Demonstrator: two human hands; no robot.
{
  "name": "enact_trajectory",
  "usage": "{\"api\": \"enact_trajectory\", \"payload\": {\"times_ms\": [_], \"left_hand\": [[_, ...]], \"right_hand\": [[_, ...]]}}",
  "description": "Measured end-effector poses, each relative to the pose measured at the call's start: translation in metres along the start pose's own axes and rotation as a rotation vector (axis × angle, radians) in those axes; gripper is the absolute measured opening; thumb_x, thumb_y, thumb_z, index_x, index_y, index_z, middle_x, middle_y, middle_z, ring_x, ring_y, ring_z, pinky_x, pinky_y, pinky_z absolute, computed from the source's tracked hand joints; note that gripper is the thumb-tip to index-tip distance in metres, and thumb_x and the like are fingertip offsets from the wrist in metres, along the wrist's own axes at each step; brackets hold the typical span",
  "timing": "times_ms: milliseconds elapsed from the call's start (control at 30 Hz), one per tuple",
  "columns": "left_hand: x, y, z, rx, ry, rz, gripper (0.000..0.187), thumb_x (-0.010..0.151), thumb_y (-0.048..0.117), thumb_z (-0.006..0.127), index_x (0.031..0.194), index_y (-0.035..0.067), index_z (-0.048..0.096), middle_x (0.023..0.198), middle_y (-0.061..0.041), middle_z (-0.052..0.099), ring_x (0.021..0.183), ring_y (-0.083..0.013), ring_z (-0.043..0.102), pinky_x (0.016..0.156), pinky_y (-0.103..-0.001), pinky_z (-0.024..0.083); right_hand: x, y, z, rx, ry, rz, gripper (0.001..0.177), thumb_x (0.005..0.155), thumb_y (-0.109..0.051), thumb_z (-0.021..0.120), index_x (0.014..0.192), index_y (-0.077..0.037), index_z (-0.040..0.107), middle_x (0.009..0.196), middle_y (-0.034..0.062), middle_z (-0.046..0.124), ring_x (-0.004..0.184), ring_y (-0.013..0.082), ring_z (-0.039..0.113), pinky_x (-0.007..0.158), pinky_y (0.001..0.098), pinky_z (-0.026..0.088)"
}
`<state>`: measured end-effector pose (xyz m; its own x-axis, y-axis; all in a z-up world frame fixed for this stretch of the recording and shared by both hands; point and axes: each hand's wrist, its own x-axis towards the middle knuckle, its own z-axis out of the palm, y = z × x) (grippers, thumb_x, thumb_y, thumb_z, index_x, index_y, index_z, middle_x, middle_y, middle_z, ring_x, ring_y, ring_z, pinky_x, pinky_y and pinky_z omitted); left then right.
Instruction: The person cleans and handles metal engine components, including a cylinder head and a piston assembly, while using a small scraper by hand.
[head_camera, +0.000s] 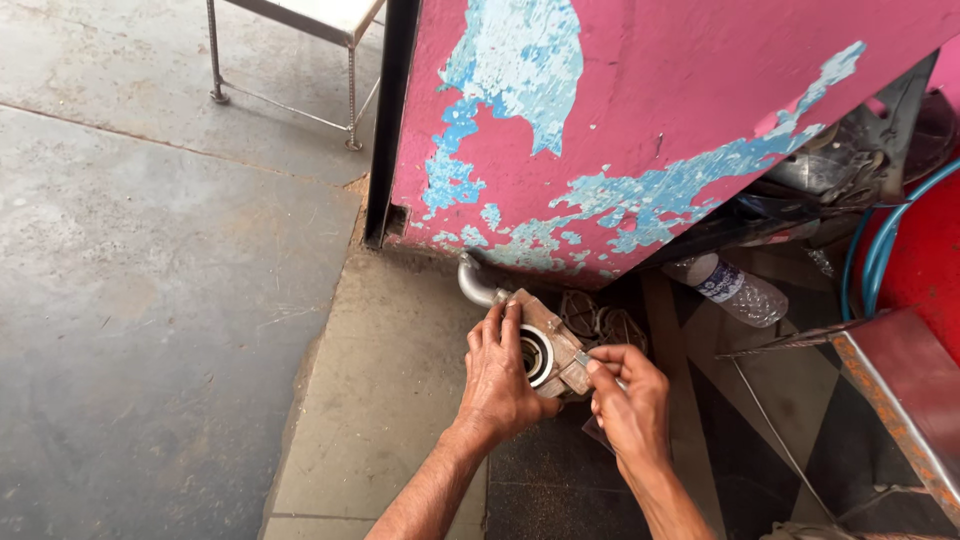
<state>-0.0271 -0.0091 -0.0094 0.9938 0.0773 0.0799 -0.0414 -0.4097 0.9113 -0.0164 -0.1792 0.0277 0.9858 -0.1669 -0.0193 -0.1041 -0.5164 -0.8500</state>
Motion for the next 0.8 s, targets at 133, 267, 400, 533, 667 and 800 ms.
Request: {"api": "enact_trajectory", "payload": {"times_ms": [133,267,400,533,667,800], "left_hand": [[-0.003,0.010,-0.009,0.010,0.007,-0.056,0.133,0.043,0.019,0.097,0.154,0.003,0.024,0.157,-0.023,0.028,0.143,-0.0427,0.029,0.115,-0.054,0.034],[-0.016,0.020,-0.008,0.053,0.055,-0.120,0.138,0.042,0.026,0.101,0.155,0.004,0.025,0.157,-0.026,0.028,0.139,-0.0430,0.029,0.111,-0.055,0.034],[-0.002,-0.009,-0.018,-0.063,0.028,-0.234,0.115,0.055,0.047,0.097,0.144,0.003,0.039,0.139,-0.022,0.048,0.128,-0.0381,0.050,0.109,-0.052,0.047],[0.022,-0.042,-0.045,0.204,0.000,-0.017,0.081,0.070,0.036,0.089,0.140,0.013,0.053,0.130,-0.011,0.059,0.125,-0.0328,0.057,0.106,-0.048,0.050],[0.006,-0.032,-0.041,0.389,-0.306,-0.134,0.100,0.059,0.030,0.098,0.142,0.018,0.044,0.139,-0.010,0.048,0.130,-0.0331,0.051,0.102,-0.052,0.042],[-0.012,-0.029,-0.016,0.247,-0.166,-0.106,0.104,0.050,0.033,0.100,0.137,0.015,0.046,0.135,-0.016,0.051,0.123,-0.0385,0.059,0.099,-0.046,0.053]], "right_hand": [[0.000,0.002,-0.002,0.162,-0.039,0.024,0.020,0.093,-0.003,0.065,0.111,0.002,0.072,0.081,0.0115,0.074,0.057,0.0088,0.058,0.043,0.0242,0.045],[0.008,0.009,0.005,0.174,-0.034,0.017,0.018,0.094,-0.004,0.065,0.109,0.001,0.074,0.084,0.0111,0.074,0.062,0.0103,0.058,0.050,0.0263,0.049],[0.022,0.017,0.004,-0.005,-0.003,-0.138,0.017,0.092,-0.005,0.066,0.106,-0.002,0.076,0.087,0.0067,0.076,0.078,0.0117,0.071,0.073,0.0270,0.059],[0.038,0.017,-0.004,0.053,-0.104,-0.224,0.017,0.094,-0.008,0.066,0.107,0.000,0.075,0.089,0.0060,0.075,0.083,0.0142,0.070,0.076,0.0292,0.055],[0.060,0.015,-0.005,0.035,-0.190,-0.287,0.018,0.093,-0.010,0.068,0.107,0.000,0.075,0.087,0.0064,0.074,0.082,0.0135,0.069,0.074,0.0284,0.054],[0.078,0.015,0.001,-0.008,-0.193,-0.347,0.018,0.093,-0.009,0.068,0.106,0.001,0.076,0.087,0.0066,0.072,0.080,0.0132,0.064,0.071,0.0284,0.053]]}}
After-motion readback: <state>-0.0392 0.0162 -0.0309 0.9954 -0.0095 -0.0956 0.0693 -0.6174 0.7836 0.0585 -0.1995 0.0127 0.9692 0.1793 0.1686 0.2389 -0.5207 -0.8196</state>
